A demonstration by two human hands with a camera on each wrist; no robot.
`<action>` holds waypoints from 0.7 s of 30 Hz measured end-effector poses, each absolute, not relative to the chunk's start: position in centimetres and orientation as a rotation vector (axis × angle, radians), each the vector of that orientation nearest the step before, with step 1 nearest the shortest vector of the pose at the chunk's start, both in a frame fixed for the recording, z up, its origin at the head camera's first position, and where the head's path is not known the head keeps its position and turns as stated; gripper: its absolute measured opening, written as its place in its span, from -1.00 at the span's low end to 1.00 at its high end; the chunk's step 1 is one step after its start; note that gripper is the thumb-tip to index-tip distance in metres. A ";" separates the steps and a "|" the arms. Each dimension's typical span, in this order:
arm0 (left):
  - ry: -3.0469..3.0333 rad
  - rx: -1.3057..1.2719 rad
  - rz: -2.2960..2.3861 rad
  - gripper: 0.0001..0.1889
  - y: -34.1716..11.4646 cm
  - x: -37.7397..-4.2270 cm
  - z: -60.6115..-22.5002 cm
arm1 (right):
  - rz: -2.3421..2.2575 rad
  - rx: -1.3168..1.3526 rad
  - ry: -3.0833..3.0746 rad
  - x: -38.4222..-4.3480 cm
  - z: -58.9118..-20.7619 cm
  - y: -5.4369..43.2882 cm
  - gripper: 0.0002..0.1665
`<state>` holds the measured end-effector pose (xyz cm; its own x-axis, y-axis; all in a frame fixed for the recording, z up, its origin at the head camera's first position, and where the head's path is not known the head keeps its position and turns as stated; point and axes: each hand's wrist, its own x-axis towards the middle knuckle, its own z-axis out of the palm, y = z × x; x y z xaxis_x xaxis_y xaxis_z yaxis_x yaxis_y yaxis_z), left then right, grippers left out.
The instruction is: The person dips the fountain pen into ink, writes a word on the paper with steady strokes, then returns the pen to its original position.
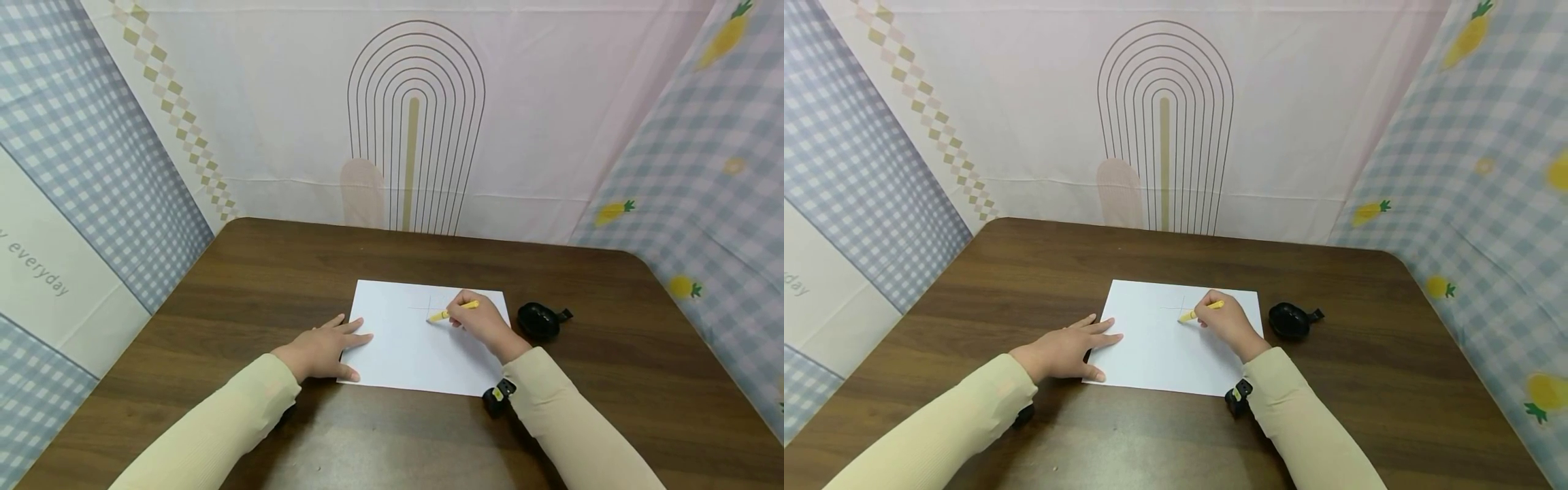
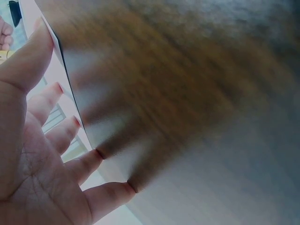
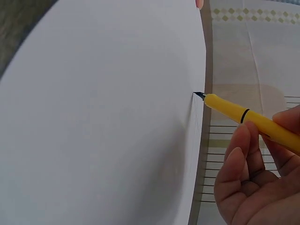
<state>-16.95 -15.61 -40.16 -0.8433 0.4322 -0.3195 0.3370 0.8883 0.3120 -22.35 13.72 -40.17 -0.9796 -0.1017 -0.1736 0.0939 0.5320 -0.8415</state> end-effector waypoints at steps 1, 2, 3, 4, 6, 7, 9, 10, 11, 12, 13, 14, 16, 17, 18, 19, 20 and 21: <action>2.671 0.566 0.344 -0.23 -15.6 -16.9 -40.2 | -1.426 -0.010 2.567 -22.3 -40.2 13.7 -0.85; 2.671 0.567 0.344 -0.23 -15.6 -16.9 -40.1 | -1.423 -0.009 2.569 -22.3 -40.1 13.6 -0.85; 2.671 0.568 0.344 -0.23 -15.6 -16.9 -40.1 | -1.419 -0.012 2.570 -22.2 -40.1 13.6 -0.85; 2.671 0.569 0.344 -0.23 -15.6 -16.9 -40.1 | -1.417 -0.014 2.569 -22.2 -40.1 13.6 -0.86; 2.670 0.570 0.342 -0.23 -15.6 -16.9 -40.1 | -1.412 -0.023 2.568 -22.1 -40.1 13.5 -0.86; 2.670 0.570 0.340 -0.23 -15.6 -16.9 -40.1 | -1.410 -0.022 2.568 -22.0 -40.1 13.5 -0.86; 2.669 0.571 0.338 -0.23 -15.6 -16.9 -40.1 | -1.407 -0.030 2.567 -21.9 -40.1 13.5 -0.86; 2.670 0.571 0.337 -0.23 -15.7 -16.9 -40.1 | -1.408 -0.028 2.566 -21.9 -40.1 13.4 -0.86; 2.669 0.572 0.336 -0.23 -15.7 -16.9 -40.1 | -1.409 -0.027 2.566 -21.9 -40.1 13.4 -0.86; 2.670 0.574 0.335 -0.23 -15.7 -16.9 -40.1 | -1.410 -0.029 2.565 -21.9 -40.1 13.4 -0.86; 2.670 0.574 0.334 -0.23 -15.7 -16.9 -40.1 | -1.411 -0.032 2.565 -21.8 -40.1 13.4 -0.86; 2.670 0.574 0.334 -0.23 -15.7 -16.9 -40.1 | -1.413 -0.035 2.564 -21.8 -40.1 13.4 -0.87; 2.671 0.576 0.333 -0.23 -15.7 -16.9 -40.2 | -1.421 -0.037 2.562 -21.7 -40.1 13.4 -0.87; 2.672 0.577 0.333 -0.23 -15.7 -16.9 -40.2 | -1.423 -0.044 2.562 -21.6 -40.1 13.4 -0.87; 2.672 0.578 0.332 -0.23 -15.6 -16.9 -40.2 | -1.428 -0.046 2.560 -21.6 -40.1 13.4 -0.87; 2.674 0.578 0.331 -0.23 -15.6 -17.0 -40.1 | -1.428 -0.049 2.560 -21.5 -40.1 13.4 -0.87; 2.675 0.579 0.330 -0.23 -15.6 -17.0 -40.1 | -1.432 -0.048 2.558 -21.5 -40.1 13.4 -0.88; 2.676 0.580 0.330 -0.23 -15.6 -17.0 -40.2 | -1.435 -0.049 2.556 -21.4 -40.1 13.3 -0.88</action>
